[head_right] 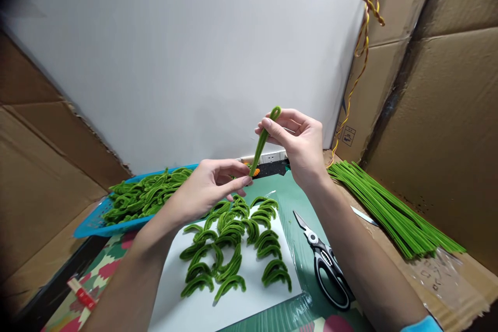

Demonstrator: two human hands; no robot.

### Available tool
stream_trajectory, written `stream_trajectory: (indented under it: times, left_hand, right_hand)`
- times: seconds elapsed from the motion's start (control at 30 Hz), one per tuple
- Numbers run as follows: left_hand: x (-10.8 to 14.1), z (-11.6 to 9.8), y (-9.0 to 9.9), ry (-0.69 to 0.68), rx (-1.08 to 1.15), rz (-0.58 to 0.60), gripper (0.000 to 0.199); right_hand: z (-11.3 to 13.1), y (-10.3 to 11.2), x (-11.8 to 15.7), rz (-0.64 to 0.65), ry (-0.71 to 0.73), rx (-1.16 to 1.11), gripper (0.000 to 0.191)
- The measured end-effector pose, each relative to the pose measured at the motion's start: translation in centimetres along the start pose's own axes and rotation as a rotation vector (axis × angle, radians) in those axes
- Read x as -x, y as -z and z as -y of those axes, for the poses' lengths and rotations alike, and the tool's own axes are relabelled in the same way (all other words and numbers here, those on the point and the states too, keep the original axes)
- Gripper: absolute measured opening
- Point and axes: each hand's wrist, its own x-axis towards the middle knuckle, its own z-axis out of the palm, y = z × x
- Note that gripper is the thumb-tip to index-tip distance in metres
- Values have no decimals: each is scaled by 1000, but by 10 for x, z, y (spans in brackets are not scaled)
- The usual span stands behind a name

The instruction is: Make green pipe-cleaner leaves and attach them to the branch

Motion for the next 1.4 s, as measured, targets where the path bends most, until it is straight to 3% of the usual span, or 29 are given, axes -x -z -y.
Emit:
stream_trajectory:
  times: [0.5, 0.77, 1.0, 1.1, 1.23, 1.4]
  left_hand:
    - [3, -6, -2, 6, 15, -11, 22]
    - [4, -7, 2, 12, 96, -42, 26]
    - [1, -10, 7, -23, 338, -254, 25]
    - [2, -13, 12, -62, 392, -359, 25]
    - [5, -15, 19, -99, 411, -493, 25]
    - [7, -16, 22, -102, 357, -483, 26]
  right_hand:
    - [1, 1, 0, -21, -9, 27, 33]
    - [1, 3, 0, -39, 41, 48, 25]
    - [-2, 5, -3, -25, 45, 143, 33]
    - [-2, 6, -3, 71, -5, 116, 38]
    - [-1, 8, -2, 329, -148, 134, 36]
    - [-3, 3, 2, 684, -228, 295, 32]
